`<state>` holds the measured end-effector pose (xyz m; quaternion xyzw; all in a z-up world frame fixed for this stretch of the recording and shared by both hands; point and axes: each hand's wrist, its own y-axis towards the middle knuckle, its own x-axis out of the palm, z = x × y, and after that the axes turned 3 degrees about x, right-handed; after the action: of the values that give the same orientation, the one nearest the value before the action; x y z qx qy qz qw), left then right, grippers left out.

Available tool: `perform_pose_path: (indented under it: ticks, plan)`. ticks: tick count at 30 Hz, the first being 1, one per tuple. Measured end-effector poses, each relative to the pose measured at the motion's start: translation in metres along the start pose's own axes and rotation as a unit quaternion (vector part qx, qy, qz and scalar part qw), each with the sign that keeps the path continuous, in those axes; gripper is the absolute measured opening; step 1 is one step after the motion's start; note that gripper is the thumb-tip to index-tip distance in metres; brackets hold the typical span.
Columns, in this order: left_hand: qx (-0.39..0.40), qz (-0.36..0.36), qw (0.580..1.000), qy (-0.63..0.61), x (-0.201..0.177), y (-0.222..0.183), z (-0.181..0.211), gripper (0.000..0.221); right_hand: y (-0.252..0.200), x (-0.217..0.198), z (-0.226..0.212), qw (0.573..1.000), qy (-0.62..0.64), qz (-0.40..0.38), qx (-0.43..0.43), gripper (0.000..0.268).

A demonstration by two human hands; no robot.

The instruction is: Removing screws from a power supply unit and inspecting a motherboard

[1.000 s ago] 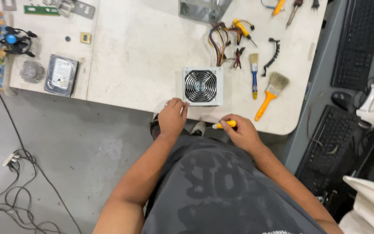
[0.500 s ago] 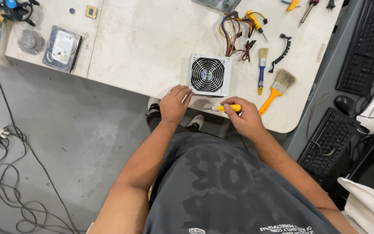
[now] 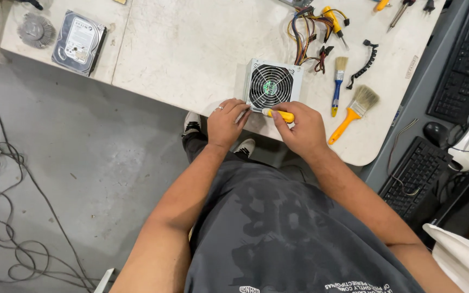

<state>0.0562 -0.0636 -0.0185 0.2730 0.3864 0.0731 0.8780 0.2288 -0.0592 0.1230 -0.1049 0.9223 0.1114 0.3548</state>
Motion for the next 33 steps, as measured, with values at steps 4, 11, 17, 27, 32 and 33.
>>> perform_pose_path:
  ticks: [4,11,17,27,32,33]
  plan:
    - [-0.007,0.004,1.000,-0.006,-0.003,0.003,0.002,0.011,0.007,0.010,0.003,1.000,-0.015,-0.006,-0.024,0.018]
    - [0.025,0.016,1.000,0.007,0.000,0.002,-0.003,0.012,0.011,0.018,0.006,0.999,-0.029,-0.022,-0.016,0.016]
    - [0.026,0.016,0.999,0.034,0.005,-0.003,-0.003,0.011,0.005,0.021,0.010,0.996,-0.055,0.003,0.065,0.016]
    - [0.015,0.026,0.999,0.035,0.004,-0.001,-0.002,0.007,0.005,0.019,0.001,0.989,-0.045,0.047,0.136,0.016]
    - [-0.014,-0.018,1.000,0.002,-0.001,-0.002,-0.002,0.011,0.020,0.010,-0.016,0.985,-0.140,-0.081,0.057,0.018]
    - [-0.037,-0.057,0.998,-0.018,-0.004,-0.001,0.000,0.013,0.022,0.008,-0.018,0.971,-0.195,-0.124,0.054,0.021]
